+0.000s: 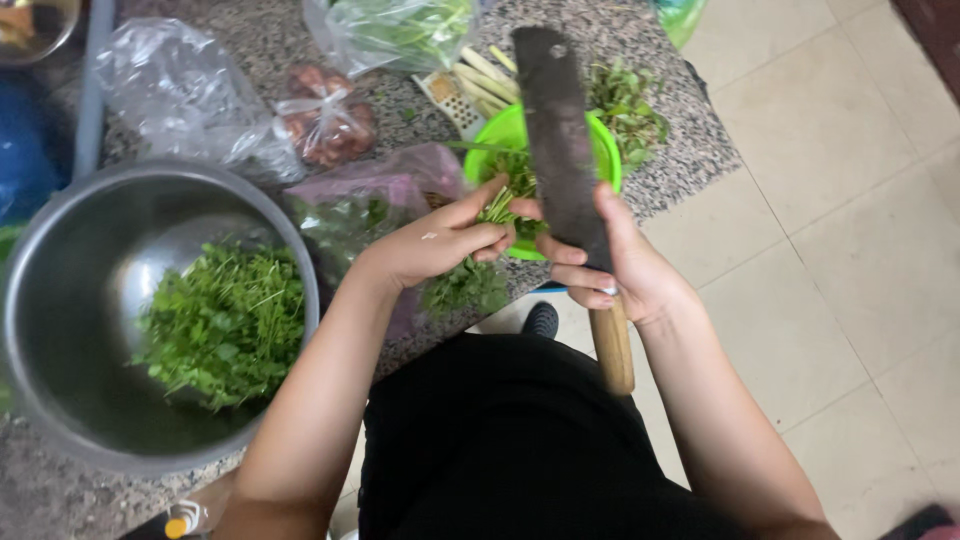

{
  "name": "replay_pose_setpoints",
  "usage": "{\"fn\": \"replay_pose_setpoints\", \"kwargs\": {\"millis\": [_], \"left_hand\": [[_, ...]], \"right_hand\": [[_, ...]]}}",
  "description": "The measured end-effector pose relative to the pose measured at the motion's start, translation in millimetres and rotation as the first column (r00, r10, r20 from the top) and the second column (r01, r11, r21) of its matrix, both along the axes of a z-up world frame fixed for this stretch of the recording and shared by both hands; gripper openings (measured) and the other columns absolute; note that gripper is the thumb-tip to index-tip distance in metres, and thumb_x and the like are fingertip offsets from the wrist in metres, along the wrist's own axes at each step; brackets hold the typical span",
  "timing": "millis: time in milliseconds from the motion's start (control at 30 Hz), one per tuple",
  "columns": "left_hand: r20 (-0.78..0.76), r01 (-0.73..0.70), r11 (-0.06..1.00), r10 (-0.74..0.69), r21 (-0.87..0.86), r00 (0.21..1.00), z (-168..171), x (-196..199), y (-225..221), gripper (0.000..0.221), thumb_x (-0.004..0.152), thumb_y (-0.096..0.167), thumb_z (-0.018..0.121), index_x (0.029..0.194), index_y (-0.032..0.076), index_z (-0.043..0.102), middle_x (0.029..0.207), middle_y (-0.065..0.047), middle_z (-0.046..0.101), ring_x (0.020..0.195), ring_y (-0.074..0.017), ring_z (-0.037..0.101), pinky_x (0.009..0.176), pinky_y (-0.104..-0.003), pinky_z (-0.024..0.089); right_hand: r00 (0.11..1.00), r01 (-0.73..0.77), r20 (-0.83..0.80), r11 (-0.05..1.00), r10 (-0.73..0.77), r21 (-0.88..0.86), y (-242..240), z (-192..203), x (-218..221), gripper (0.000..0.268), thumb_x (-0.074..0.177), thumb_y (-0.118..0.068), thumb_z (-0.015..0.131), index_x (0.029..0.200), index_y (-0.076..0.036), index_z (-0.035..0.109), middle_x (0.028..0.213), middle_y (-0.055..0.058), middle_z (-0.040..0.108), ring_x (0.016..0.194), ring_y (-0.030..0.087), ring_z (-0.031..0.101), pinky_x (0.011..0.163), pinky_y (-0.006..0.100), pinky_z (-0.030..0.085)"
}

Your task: The person sorts through bunches of greens by hand, trims the roots using a large knife, and places the trimmed leaves into a metal bowl.

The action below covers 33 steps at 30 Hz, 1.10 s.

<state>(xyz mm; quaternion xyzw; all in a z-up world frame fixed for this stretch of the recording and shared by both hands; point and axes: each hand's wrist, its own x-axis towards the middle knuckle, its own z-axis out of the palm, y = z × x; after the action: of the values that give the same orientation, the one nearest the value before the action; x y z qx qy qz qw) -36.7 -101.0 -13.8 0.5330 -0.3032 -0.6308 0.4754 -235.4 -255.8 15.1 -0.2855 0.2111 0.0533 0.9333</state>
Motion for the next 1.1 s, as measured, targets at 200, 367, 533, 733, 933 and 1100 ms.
{"fn": "replay_pose_setpoints", "kwargs": {"millis": [200,367,533,733,933,1100], "left_hand": [[-0.061,0.094,0.992,-0.089,0.08,0.994,-23.4,-0.7,-27.4,0.088,0.094,0.011,0.052,0.162,0.001,-0.002,0.088,0.0,0.06,0.077,-0.0089,0.052,0.078,-0.022,0.047],[-0.062,0.149,0.986,-0.144,0.081,0.988,-27.7,-1.1,-38.6,0.089,0.091,0.007,0.051,0.164,0.003,-0.001,0.084,0.0,0.057,0.072,-0.0091,0.048,0.073,-0.023,0.044],[-0.068,0.147,0.985,-0.141,0.095,0.988,-21.4,-4.0,-39.9,0.088,0.089,0.009,0.049,0.165,0.006,0.005,0.081,0.002,0.055,0.069,-0.0079,0.046,0.067,-0.022,0.041],[-0.05,0.028,0.994,-0.022,0.109,0.999,-19.9,-9.1,-42.8,0.06,0.091,0.014,0.047,0.147,0.003,0.03,0.076,0.002,0.047,0.067,-0.0088,0.042,0.065,-0.024,0.041],[-0.034,-0.027,0.999,0.028,0.04,0.999,-18.8,-15.7,-37.0,0.026,0.095,0.017,0.047,0.117,0.005,0.042,0.077,-0.001,0.043,0.068,-0.0097,0.04,0.062,-0.027,0.036],[-0.104,-0.04,0.999,0.036,-0.035,0.994,-17.1,-16.8,-34.8,0.021,0.1,0.018,0.041,0.115,0.005,0.047,0.08,-0.002,0.047,0.07,-0.0091,0.041,0.063,-0.026,0.038]], "right_hand": [[0.954,0.142,-0.202,0.928,-0.221,-0.344,-7.4,-9.5,4.5,0.071,0.104,-0.061,0.044,0.134,0.003,0.035,0.074,-0.001,0.043,0.044,0.004,0.032,0.037,0.022,0.031],[0.977,0.132,-0.124,0.951,-0.172,-0.279,-7.2,1.7,-11.8,0.069,0.102,-0.061,0.043,0.15,-0.011,0.049,0.074,-0.004,0.043,0.044,0.001,0.032,0.038,0.019,0.031],[0.975,0.086,-0.181,0.966,-0.132,-0.243,-5.7,0.7,-12.2,0.063,0.099,-0.06,0.044,0.145,-0.017,0.05,0.072,-0.004,0.043,0.044,0.001,0.033,0.036,0.019,0.032],[0.98,0.077,-0.171,0.986,-0.103,-0.15,-1.7,-7.0,-18.9,0.049,0.104,-0.059,0.047,0.106,-0.011,0.045,0.074,0.001,0.044,0.045,0.002,0.033,0.035,0.02,0.032],[0.983,0.069,-0.156,0.987,-0.092,-0.145,3.4,7.9,-21.0,0.052,0.1,-0.061,0.046,0.122,-0.014,0.05,0.074,0.0,0.045,0.044,0.002,0.033,0.035,0.019,0.032],[0.979,0.061,-0.185,0.99,-0.084,-0.129,3.3,18.8,-18.1,0.058,0.098,-0.062,0.045,0.137,-0.02,0.054,0.073,-0.002,0.045,0.043,0.0,0.033,0.033,0.017,0.03]]}}
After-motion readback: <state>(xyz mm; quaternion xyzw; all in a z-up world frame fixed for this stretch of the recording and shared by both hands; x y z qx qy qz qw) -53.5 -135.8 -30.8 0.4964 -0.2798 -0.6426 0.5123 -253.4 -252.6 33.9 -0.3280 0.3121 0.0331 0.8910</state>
